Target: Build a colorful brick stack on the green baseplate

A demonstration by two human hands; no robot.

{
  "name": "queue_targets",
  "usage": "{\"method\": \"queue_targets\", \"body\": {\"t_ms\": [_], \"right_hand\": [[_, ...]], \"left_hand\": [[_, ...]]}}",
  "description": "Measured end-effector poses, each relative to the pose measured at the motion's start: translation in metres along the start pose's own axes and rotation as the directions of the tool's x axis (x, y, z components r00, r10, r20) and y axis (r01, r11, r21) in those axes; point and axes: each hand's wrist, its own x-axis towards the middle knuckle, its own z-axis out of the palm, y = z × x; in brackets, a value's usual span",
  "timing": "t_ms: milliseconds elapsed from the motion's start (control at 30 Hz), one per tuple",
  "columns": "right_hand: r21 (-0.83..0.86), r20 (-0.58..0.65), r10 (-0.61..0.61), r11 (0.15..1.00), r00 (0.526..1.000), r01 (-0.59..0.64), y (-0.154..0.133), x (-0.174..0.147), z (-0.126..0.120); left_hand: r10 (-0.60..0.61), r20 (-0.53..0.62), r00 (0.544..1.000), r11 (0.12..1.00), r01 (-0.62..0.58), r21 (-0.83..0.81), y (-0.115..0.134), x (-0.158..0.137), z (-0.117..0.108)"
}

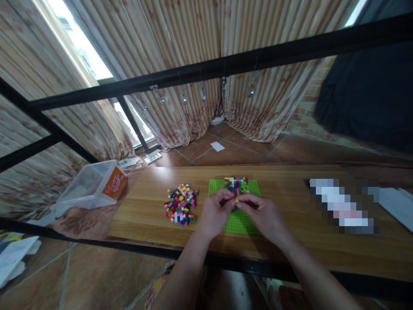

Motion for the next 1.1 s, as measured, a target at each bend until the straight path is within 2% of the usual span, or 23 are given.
{"method": "queue_targets", "body": {"t_ms": [100, 300, 367, 467, 567, 633, 800, 1000, 1100], "right_hand": [[0.062, 0.025, 0.053, 0.997, 0.998, -0.055, 0.002, -0.004, -0.009], [0.231, 0.109, 0.081, 0.967, 0.991, -0.105, 0.003, -0.002, -0.023], [0.281, 0.104, 0.099, 0.952, 0.99, -0.125, 0.004, -0.001, -0.028], [0.366, -0.01, 0.148, 0.921, 0.989, -0.135, 0.008, 0.004, -0.035], [0.44, -0.163, 0.215, 0.889, 0.963, -0.124, 0.017, 0.014, -0.04], [0.457, -0.221, 0.242, 0.882, 0.945, -0.118, 0.024, 0.021, -0.041], [0.405, -0.252, 0.247, 0.905, 0.936, -0.13, 0.042, 0.037, -0.036], [0.302, -0.317, 0.182, 0.95, 0.931, -0.083, 0.052, 0.048, -0.026], [0.382, -0.327, 0.239, 0.919, 0.914, -0.103, 0.054, 0.051, -0.021]], "left_hand": [[-0.023, 0.074, 0.997, 0.996, 0.03, -0.083, 0.002, 0.002, 0.003], [-0.093, 0.131, 0.987, 0.973, 0.118, -0.196, 0.008, 0.004, 0.012], [-0.12, 0.135, 0.984, 0.965, 0.147, -0.218, 0.011, 0.004, 0.014], [-0.121, 0.097, 0.988, 0.966, 0.139, -0.216, 0.013, 0.006, 0.017], [-0.124, 0.018, 0.992, 0.973, 0.125, -0.193, 0.014, 0.009, 0.018], [-0.14, -0.032, 0.99, 0.974, 0.131, -0.184, 0.014, 0.011, 0.017], [-0.163, -0.118, 0.98, 0.975, 0.141, -0.172, 0.012, 0.015, 0.014], [-0.155, -0.17, 0.973, 0.975, 0.124, -0.184, 0.009, 0.017, 0.01], [-0.151, -0.183, 0.972, 0.977, 0.118, -0.179, 0.008, 0.018, 0.009]]}}
